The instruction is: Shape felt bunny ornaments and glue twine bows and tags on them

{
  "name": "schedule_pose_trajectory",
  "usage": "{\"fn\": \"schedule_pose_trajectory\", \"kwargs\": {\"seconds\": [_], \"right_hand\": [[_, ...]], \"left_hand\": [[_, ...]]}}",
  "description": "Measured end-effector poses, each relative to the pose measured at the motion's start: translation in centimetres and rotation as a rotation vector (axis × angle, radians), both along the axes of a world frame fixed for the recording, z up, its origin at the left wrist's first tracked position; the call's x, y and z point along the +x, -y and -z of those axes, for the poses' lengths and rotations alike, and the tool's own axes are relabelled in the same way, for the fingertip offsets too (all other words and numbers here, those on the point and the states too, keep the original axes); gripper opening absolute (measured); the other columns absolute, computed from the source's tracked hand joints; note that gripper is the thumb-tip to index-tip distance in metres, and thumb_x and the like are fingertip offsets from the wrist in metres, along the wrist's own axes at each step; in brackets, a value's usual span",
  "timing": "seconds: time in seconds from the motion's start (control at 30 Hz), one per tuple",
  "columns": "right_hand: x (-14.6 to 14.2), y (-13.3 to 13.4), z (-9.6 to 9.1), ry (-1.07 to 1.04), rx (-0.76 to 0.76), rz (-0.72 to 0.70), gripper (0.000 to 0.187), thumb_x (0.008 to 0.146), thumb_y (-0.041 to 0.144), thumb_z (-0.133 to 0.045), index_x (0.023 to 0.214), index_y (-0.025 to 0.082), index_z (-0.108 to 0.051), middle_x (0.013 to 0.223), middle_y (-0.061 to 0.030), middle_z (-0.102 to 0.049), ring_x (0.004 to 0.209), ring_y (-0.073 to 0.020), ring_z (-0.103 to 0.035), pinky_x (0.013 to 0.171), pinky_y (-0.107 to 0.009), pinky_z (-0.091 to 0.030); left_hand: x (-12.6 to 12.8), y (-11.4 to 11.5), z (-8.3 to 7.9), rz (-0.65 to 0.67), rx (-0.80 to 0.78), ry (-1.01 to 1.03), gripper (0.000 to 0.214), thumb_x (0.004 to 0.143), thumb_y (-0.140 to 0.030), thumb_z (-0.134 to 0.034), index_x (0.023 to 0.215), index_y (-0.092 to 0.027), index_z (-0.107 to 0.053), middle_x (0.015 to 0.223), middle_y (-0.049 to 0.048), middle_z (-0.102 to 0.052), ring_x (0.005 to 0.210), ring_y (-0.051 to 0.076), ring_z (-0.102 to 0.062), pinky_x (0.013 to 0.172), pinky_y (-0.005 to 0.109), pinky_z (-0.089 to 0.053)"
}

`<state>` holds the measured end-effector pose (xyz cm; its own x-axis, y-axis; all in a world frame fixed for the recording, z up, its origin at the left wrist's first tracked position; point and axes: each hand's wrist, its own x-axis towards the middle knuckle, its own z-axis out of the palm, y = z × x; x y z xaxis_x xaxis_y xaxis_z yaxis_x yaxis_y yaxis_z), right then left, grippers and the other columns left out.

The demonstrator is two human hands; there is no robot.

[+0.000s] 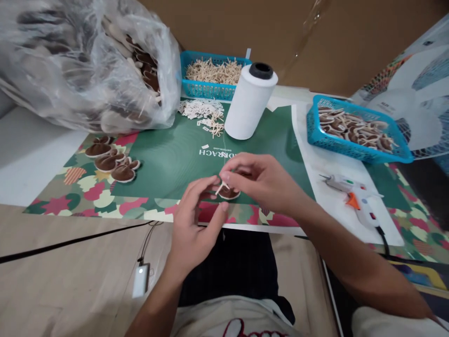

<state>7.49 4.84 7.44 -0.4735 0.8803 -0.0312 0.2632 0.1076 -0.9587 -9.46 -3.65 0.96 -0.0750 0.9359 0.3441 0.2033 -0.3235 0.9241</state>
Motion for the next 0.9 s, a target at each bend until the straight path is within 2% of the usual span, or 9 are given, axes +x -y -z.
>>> {"fn": "schedule_pose_trajectory", "kwargs": {"seconds": [0.1, 0.2, 0.37, 0.53, 0.67, 0.73, 0.8, 0.87, 0.9], "right_hand": [[0.9, 1.4, 1.3, -0.029, 0.092, 0.102, 0.013, 0.094, 0.035, -0.071, 0.090, 0.024, -0.075, 0.097, -0.0015, -0.074, 0.082, -0.0152, -0.070, 0.076, -0.029, -0.058], [1.4, 0.9, 2.1, -0.072, 0.122, 0.179, 0.015, 0.095, 0.038, -0.071, 0.092, 0.023, -0.074, 0.087, 0.0002, -0.073, 0.077, -0.0144, -0.067, 0.072, -0.028, -0.055], [2.3, -1.7, 0.2, -0.126, 0.282, 0.290, 0.019, 0.096, 0.041, -0.072, 0.088, 0.023, -0.070, 0.077, 0.0024, -0.067, 0.071, -0.0131, -0.065, 0.072, -0.028, -0.056], [6.0, -4.1, -1.3, -0.200, 0.431, 0.573, 0.014, 0.100, 0.030, -0.063, 0.087, 0.025, -0.062, 0.091, 0.0000, -0.070, 0.073, -0.0111, -0.069, 0.068, -0.026, -0.056], [10.2, -2.8, 0.6, -0.175, 0.277, 0.620, 0.020, 0.094, 0.041, -0.072, 0.088, 0.023, -0.064, 0.091, 0.0010, -0.070, 0.071, -0.0107, -0.070, 0.068, -0.025, -0.058], [11.6, -1.4, 1.6, -0.179, 0.211, 0.619, 0.027, 0.091, 0.048, -0.076, 0.089, 0.023, -0.065, 0.091, 0.0017, -0.069, 0.073, -0.0109, -0.071, 0.070, -0.025, -0.059], [12.3, 0.1, 2.2, -0.169, 0.171, 0.619, 0.032, 0.090, 0.053, -0.077, 0.090, 0.022, -0.067, 0.091, 0.0021, -0.068, 0.075, -0.0111, -0.071, 0.073, -0.026, -0.060], [12.6, 1.2, 2.3, -0.160, 0.146, 0.620, 0.033, 0.090, 0.054, -0.077, 0.091, 0.022, -0.067, 0.091, 0.0022, -0.068, 0.075, -0.0112, -0.070, 0.075, -0.027, -0.061], [12.8, 1.6, 2.3, -0.160, 0.138, 0.622, 0.033, 0.090, 0.054, -0.076, 0.092, 0.022, -0.067, 0.091, 0.0021, -0.068, 0.076, -0.0112, -0.070, 0.076, -0.027, -0.061]], "left_hand": [[0.4, -0.3, 0.1, 0.027, -0.028, 0.010, 0.037, 0.098, -0.023, -0.069, 0.134, -0.029, -0.064, 0.128, 0.0088, -0.066, 0.114, 0.022, -0.069, 0.101, 0.040, -0.060], [0.2, -1.2, 0.1, 0.041, -0.042, 0.022, 0.033, 0.098, -0.024, -0.070, 0.130, -0.027, -0.066, 0.122, 0.0084, -0.070, 0.108, 0.021, -0.071, 0.099, 0.039, -0.061], [-1.3, -3.0, 0.1, -0.056, -0.001, -0.063, 0.028, 0.097, -0.032, -0.070, 0.124, -0.025, -0.069, 0.118, 0.0083, -0.073, 0.103, 0.020, -0.072, 0.095, 0.038, -0.061], [-2.9, -4.5, -0.1, -0.086, 0.001, -0.221, 0.020, 0.097, -0.031, -0.067, 0.115, -0.024, -0.071, 0.111, 0.0051, -0.075, 0.095, 0.018, -0.071, 0.087, 0.034, -0.060], [-1.7, -8.5, -2.0, 0.132, 0.125, -0.391, 0.028, 0.097, -0.023, -0.059, 0.123, -0.023, -0.071, 0.121, 0.0072, -0.073, 0.098, 0.019, -0.071, 0.090, 0.035, -0.058], [0.2, -11.7, -3.1, 0.316, 0.211, -0.522, 0.041, 0.096, -0.019, -0.056, 0.136, -0.024, -0.067, 0.138, 0.0092, -0.066, 0.116, 0.023, -0.067, 0.099, 0.039, -0.055], [2.8, -14.9, -3.7, 0.501, 0.260, -0.601, 0.050, 0.093, -0.017, -0.060, 0.142, -0.025, -0.063, 0.144, 0.0108, -0.063, 0.116, 0.024, -0.068, 0.100, 0.038, -0.054], [5.4, -17.7, -3.7, 0.624, 0.317, -0.652, 0.046, 0.091, -0.019, -0.063, 0.137, -0.022, -0.067, 0.136, 0.0126, -0.068, 0.110, 0.025, -0.070, 0.096, 0.039, -0.054], [6.6, -18.9, -3.5, 0.651, 0.339, -0.652, 0.036, 0.091, -0.020, -0.064, 0.126, -0.021, -0.074, 0.123, 0.0118, -0.074, 0.102, 0.025, -0.071, 0.092, 0.038, -0.054]]}}
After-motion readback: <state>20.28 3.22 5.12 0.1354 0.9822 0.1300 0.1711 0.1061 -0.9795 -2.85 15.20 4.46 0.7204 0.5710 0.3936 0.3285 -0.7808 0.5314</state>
